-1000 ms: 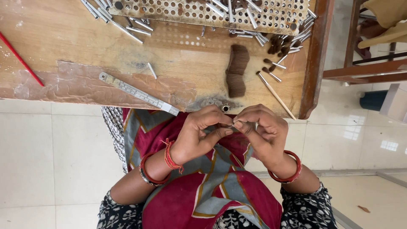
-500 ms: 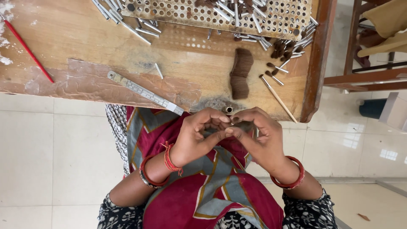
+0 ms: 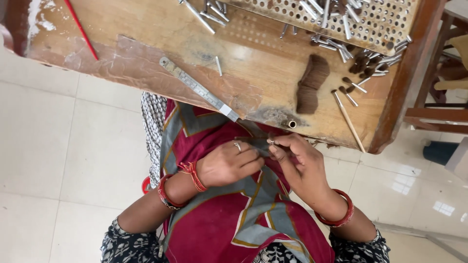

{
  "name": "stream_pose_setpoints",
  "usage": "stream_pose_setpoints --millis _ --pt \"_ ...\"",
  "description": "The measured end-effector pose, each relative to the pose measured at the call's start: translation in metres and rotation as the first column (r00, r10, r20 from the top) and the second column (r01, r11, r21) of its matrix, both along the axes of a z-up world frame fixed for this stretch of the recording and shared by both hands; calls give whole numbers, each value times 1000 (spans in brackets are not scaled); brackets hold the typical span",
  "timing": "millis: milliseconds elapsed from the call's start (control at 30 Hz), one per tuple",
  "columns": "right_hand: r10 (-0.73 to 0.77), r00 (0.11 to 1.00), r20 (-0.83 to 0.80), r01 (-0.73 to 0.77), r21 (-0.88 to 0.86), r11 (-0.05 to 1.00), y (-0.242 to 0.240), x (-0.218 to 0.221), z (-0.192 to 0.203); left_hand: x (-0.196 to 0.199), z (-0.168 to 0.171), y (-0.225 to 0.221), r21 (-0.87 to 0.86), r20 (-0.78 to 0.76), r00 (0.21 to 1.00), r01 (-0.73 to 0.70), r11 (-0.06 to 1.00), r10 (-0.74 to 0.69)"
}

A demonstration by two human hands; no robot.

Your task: Assembling small metal brushes by inserting bristles into ferrules on a workbench.

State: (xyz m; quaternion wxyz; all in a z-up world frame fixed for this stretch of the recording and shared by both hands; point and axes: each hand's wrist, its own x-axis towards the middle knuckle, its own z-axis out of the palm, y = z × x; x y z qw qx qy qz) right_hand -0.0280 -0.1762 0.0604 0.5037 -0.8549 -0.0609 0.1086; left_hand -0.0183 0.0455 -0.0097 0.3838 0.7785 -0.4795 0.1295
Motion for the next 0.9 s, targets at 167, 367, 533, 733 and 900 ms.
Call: stream_pose_setpoints --millis 167,367,533,733,900 --pt "33 992 120 -32 -7 999 13 -3 -29 2 4 33 -42 1 970 -243 969 243" --pt "93 959 269 -70 -94 993 30 11 -32 18 18 57 -23 28 880 -474 880 474" --pt "119 936 331 -84 -118 989 38 20 -36 25 10 64 53 6 869 -495 867 495" --pt "138 935 326 -103 -121 987 46 26 -40 25 6 64 67 -22 870 -490 869 492" --pt "139 928 347 -96 -137 986 49 27 -43 26 7 64 55 -39 872 -486 872 488"
